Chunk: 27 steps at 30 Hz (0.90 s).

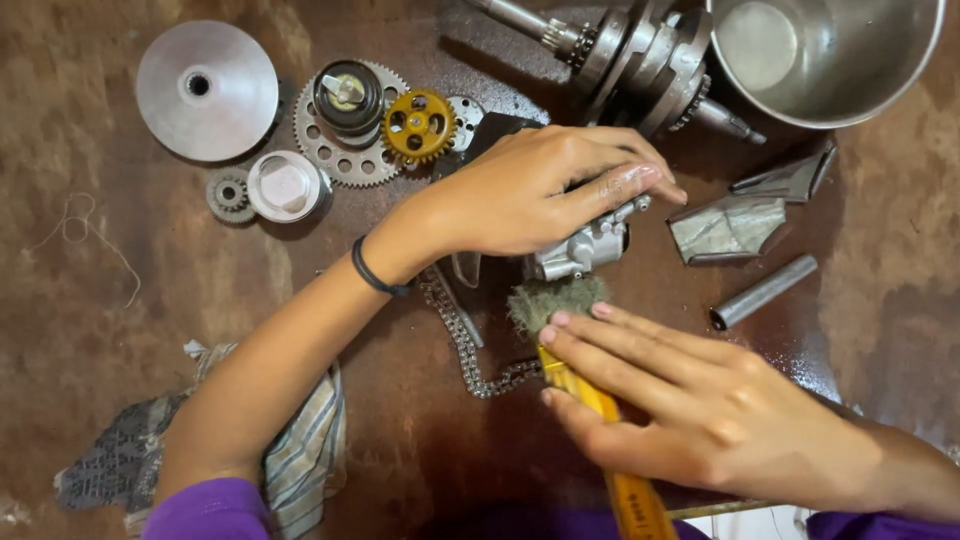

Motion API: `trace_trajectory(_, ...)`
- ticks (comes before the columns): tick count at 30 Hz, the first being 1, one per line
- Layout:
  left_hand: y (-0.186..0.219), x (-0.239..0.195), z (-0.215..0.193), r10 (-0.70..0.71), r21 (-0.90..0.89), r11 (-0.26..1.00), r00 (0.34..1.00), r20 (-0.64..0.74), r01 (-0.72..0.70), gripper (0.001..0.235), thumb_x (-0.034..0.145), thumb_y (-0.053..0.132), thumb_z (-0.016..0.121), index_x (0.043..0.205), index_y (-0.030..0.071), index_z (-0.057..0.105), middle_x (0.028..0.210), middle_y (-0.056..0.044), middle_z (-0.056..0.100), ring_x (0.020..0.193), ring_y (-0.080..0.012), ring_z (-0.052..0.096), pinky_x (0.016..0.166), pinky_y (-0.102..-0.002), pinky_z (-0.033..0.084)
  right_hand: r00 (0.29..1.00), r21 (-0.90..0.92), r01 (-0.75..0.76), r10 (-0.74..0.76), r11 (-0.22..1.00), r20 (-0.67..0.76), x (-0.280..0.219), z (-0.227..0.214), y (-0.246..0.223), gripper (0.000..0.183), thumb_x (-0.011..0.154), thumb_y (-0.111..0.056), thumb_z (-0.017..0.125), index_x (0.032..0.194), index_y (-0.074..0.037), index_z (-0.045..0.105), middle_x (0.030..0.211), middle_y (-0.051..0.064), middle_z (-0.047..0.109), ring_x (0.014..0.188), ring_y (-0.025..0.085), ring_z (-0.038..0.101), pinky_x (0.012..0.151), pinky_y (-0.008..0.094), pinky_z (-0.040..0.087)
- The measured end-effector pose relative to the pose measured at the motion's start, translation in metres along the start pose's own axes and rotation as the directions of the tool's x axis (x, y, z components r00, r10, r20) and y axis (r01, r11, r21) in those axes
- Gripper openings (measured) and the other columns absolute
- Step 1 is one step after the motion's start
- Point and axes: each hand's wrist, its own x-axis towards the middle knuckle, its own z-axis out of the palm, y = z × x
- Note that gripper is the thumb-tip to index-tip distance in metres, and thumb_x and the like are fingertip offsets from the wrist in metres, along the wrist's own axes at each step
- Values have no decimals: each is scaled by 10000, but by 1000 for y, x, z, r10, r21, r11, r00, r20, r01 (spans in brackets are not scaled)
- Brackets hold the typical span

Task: Cleaning a motorcycle carburetor and other engine components with a brush and solvent.

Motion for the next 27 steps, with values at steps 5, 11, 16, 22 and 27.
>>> trace_trajectory(5,0,0,-1,0,14,1000,1000,-3,0,414,1112,377,418,1200,163,761,1235,-10,733,1151,-219,730,984,-358,566,995,-53,-44,49,998,82,-8,-6,3,364,843,-213,596,1196,-125,610,1463,205,568,1306,353,597,1065,449,498)
trace_trajectory(11,-2,0,0,25,37,999,1000,-7,-25,401,1116,360,421,1193,164,762,1259,-20,724,1167,-232,721,989,-367,555,975,-62,-159,166,985,146,-21,-14,4,437,818,-223,567,1248,-144,583,1494,155,563,1357,322,552,1012,412,503)
trace_trajectory(16,-3,0,0,4,23,1000,1000,-2,-4,388,1108,359,430,1192,163,754,1256,-15,728,1168,-227,726,992,-353,565,992,-87,-103,109,991,65,-12,-19,-2,457,835,-201,567,1286,-129,579,1476,141,562,1314,311,596,1037,423,510)
trace_trajectory(22,0,1,-1,-1,40,999,1000,-1,1,402,1115,361,413,1197,167,756,1272,-18,724,1186,-237,716,1004,-360,556,997,-106,-39,46,994,68,-9,1,4,378,862,-237,590,1229,-151,561,1483,166,578,1312,322,614,1022,404,552)
trace_trajectory(27,1,-1,-2,-8,25,1000,1000,10,8,398,1111,364,418,1207,170,752,1291,-18,716,1182,-231,717,1002,-362,554,959,-125,-236,252,964,131,-34,-9,5,502,831,-200,582,1331,-162,586,1494,123,583,1292,296,622,932,391,554)
